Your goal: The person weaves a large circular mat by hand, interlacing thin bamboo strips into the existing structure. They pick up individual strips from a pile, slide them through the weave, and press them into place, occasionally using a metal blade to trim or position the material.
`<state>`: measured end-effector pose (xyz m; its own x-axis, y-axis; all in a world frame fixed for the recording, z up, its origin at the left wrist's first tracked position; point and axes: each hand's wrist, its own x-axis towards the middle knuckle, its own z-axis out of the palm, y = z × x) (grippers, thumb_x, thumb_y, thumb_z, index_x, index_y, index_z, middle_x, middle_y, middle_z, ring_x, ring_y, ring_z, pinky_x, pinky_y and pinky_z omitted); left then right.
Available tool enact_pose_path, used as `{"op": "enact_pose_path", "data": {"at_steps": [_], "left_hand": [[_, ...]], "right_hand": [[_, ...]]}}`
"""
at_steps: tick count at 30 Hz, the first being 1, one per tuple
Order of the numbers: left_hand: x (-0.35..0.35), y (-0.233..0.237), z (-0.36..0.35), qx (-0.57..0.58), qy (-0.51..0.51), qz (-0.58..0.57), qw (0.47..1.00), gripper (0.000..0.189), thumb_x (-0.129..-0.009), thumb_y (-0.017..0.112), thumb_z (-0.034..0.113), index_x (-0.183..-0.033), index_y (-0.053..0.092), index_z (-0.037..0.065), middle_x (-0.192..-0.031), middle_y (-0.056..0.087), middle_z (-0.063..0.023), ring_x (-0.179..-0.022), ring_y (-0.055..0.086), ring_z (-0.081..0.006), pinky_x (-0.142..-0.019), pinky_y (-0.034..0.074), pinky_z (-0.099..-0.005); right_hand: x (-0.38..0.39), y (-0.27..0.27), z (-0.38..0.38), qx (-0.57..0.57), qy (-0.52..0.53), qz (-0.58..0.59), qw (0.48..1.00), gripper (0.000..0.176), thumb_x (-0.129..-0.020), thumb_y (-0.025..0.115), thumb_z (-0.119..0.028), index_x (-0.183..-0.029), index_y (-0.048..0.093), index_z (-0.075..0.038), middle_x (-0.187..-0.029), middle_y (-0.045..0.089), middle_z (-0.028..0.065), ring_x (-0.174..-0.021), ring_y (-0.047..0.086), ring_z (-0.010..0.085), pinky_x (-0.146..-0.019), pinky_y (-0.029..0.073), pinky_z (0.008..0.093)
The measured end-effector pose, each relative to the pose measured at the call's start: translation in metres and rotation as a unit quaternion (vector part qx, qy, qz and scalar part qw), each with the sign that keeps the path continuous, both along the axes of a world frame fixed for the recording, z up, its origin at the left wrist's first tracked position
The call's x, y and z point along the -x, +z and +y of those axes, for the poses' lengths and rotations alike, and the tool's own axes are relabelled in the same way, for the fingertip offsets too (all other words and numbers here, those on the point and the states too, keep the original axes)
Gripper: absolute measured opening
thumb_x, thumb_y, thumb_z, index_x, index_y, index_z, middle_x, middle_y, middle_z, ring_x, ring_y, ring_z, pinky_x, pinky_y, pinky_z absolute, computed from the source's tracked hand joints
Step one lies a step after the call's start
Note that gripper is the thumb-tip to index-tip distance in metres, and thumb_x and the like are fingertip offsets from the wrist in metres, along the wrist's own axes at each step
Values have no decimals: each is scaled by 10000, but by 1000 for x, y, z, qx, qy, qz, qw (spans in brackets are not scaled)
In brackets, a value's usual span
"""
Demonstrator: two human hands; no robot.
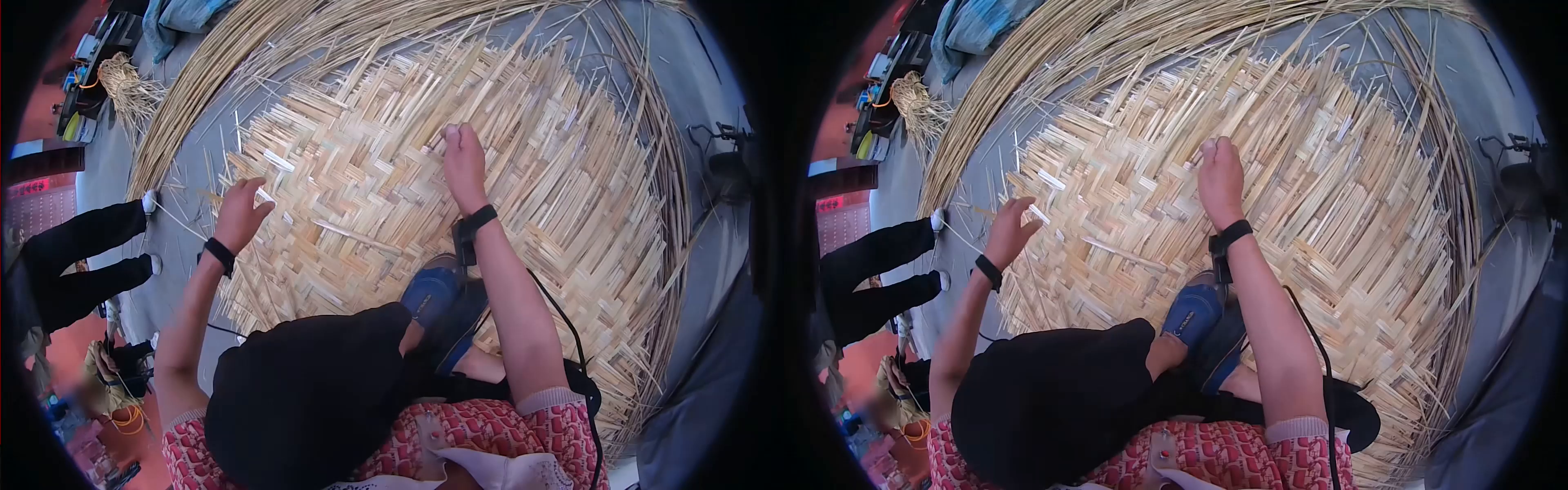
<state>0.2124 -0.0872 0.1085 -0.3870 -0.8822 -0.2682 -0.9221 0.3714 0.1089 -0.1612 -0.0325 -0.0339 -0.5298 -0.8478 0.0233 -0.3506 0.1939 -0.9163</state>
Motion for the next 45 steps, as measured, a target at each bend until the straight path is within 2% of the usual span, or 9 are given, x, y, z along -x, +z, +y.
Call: {"op": "enact_pose_path", "data": {"at_steps": [7,11,17,22,27,31,34,40,45], "left_hand": [[228,-104,-114,-307,7,237,922,218,-910,651,162,-1029,700,-14,-877,687,-60,-777,627,-125,-707,510,-284],[261,-114,-131,-243,-55,169,954,216,-880,673,188,-965,671,-10,-851,648,-54,-750,603,-121,-661,495,-280],[260,-73,-134,-491,92,294,815,289,-825,679,134,-1070,571,27,-959,634,-62,-837,639,-141,-709,514,-290],[243,-98,-143,-435,-120,379,808,399,-824,777,186,-1138,610,5,-1058,657,-47,-1007,641,-151,-829,527,-286],[213,-95,-124,-466,138,557,674,377,-884,708,59,-1252,631,38,-1149,672,-63,-1034,655,-159,-837,538,-281],[203,-125,-88,-231,117,414,873,185,-895,655,5,-1071,713,17,-997,714,-55,-950,673,-131,-818,537,-261],[202,-114,-85,-180,148,433,870,166,-870,654,-15,-1016,728,14,-886,708,-48,-855,664,-123,-782,519,-240],[178,-104,-103,-266,266,701,606,155,-918,504,-57,-904,647,1,-1045,677,-125,-848,677,-210,-813,571,-325],[185,-104,-140,-253,298,569,724,186,-912,502,6,-997,668,15,-1004,688,-85,-840,660,-175,-767,560,-327]], "right_hand": [[22,13,-37,-30,-16,-416,909,293,-1057,411,-273,-1058,551,-16,-1006,690,132,-867,658,177,-678,513,291],[18,27,-25,1,40,-433,900,276,-1057,372,-228,-1117,550,-26,-1008,687,113,-917,647,184,-806,506,309],[1,20,-21,55,-3,-493,868,221,-1047,357,-152,-1155,494,-17,-1015,667,136,-893,659,199,-816,531,316],[7,18,-37,-61,51,-381,921,194,-1007,419,-56,-1134,532,38,-985,663,141,-834,680,200,-664,570,303],[15,18,-32,-73,167,-203,962,150,-946,512,-42,-1028,607,41,-936,658,161,-751,682,246,-633,562,332],[6,33,-18,-165,160,28,973,116,-879,619,-112,-942,661,-23,-873,629,141,-791,646,312,-672,532,416],[3,35,-8,-150,190,237,941,145,-857,660,-173,-946,670,-58,-848,596,127,-842,607,336,-725,506,444],[-32,36,-55,50,144,166,974,169,-858,657,-159,-980,659,-42,-943,576,157,-883,598,362,-781,499,442],[-29,16,-79,-54,241,58,967,118,-867,650,-162,-906,677,-53,-881,594,164,-871,614,366,-760,488,433]]}}
